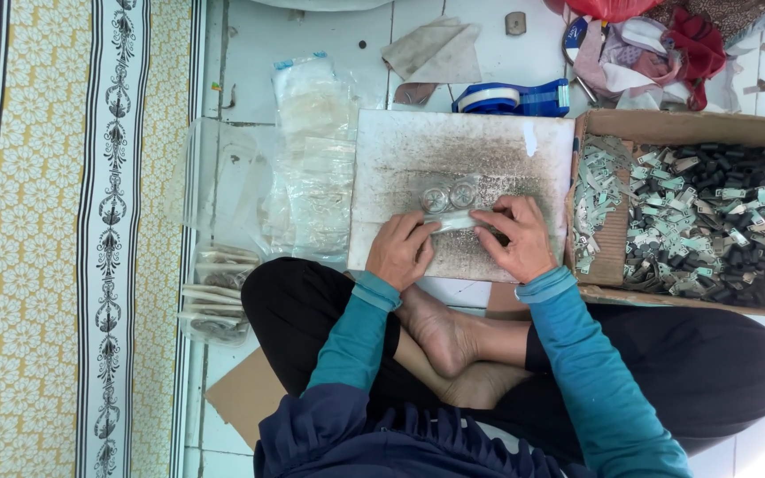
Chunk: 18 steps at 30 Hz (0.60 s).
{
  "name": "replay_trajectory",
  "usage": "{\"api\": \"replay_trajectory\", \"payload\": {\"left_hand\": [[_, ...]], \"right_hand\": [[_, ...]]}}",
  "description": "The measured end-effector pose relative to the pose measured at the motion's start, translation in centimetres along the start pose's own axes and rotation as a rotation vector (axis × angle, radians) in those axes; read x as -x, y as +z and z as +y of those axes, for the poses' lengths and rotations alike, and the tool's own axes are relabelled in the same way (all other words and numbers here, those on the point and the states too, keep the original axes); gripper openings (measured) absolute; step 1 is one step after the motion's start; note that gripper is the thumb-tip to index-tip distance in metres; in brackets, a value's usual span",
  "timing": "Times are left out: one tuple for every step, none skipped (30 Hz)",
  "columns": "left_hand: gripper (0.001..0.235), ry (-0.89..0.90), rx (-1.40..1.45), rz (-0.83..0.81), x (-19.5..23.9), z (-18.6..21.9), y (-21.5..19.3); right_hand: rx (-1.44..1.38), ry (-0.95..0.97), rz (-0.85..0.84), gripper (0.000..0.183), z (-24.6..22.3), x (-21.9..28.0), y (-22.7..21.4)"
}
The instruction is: The person sits on the floor and sorts small metal parts from a cardboard box onto a white board. They then place the sorted parts into a small plastic bag and seal it.
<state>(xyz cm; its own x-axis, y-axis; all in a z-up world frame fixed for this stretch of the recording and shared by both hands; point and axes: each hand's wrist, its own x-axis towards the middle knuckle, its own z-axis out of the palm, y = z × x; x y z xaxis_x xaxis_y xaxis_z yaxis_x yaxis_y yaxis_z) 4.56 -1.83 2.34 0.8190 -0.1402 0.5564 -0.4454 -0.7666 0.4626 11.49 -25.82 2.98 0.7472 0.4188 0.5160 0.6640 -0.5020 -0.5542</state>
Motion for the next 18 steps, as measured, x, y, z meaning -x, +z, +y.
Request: {"api": "replay_trajectory", "payload": {"left_hand": [[0.021,-0.002,-0.001,-0.001,0.0,-0.1,0.1],[0.017,-0.002,-0.013,0.002,0.1,-0.1,0.3],[0.017,-0.003,-0.026,0.006,0.1,-0.2,0.4],[0.017,-0.004,-0.026,0.006,0.2,-0.3,0.6],[0.013,-0.015,-0.025,0.017,0.2,-0.4,0.8],[0.011,-0.024,-0.023,0.027,0.2,-0.4,1.0],[0.011,-0.023,-0.022,0.026,0.3,-0.4,1.2],[0.011,-0.041,-0.035,0.037,0.3,-0.5,1.2],[0.011,-0.06,-0.048,0.048,0.4,-0.6,1.3],[0.011,-0.062,-0.051,0.049,0.2,-0.5,1.2],[0.011,-0.081,-0.052,0.055,0.0,-0.5,1.1],[0.01,-0.101,-0.052,0.062,-0.3,-0.4,1.0],[0.01,-0.104,-0.053,0.063,-0.4,-0.4,1.0],[0.01,-0.146,-0.034,0.065,-0.6,-0.3,0.9],[0.011,-0.189,-0.015,0.066,-0.8,-0.3,1.0],[0.011,-0.191,-0.015,0.064,-1.0,-0.2,0.8],[0.013,-0.223,0.003,0.067,-1.2,-0.1,0.7],[0.016,-0.253,0.019,0.073,-1.6,0.0,0.5]], "right_hand": [[-0.002,0.001,-0.001,0.019,0.1,0.1,0.0],[0.006,0.005,-0.01,0.02,0.2,0.1,0.0],[0.015,0.009,-0.019,0.022,0.4,0.2,0.0],[0.014,0.009,-0.02,0.022,0.3,0.1,0.1],[0.043,0.024,-0.028,0.02,0.3,0.1,0.1],[0.074,0.041,-0.035,0.018,0.3,0.1,0.1],[0.074,0.043,-0.034,0.018,0.8,0.3,0.4],[0.095,0.054,-0.042,0.015,1.4,0.4,0.8],[0.117,0.065,-0.05,0.014,1.9,0.4,1.2],[0.114,0.063,-0.052,0.014,2.0,0.4,1.3],[0.111,0.091,-0.058,0.013,2.2,0.4,1.4],[0.109,0.119,-0.065,0.014,2.3,0.3,1.5],[0.107,0.117,-0.067,0.014,2.4,0.2,1.7],[0.096,0.159,-0.064,0.014,2.4,0.2,1.8],[0.085,0.202,-0.061,0.014,2.5,0.1,1.9],[0.084,0.203,-0.063,0.014,2.5,0.0,2.0],[0.109,0.238,-0.062,0.02,2.5,-0.1,2.1],[0.135,0.269,-0.06,0.025,2.6,-0.4,2.2]]}}
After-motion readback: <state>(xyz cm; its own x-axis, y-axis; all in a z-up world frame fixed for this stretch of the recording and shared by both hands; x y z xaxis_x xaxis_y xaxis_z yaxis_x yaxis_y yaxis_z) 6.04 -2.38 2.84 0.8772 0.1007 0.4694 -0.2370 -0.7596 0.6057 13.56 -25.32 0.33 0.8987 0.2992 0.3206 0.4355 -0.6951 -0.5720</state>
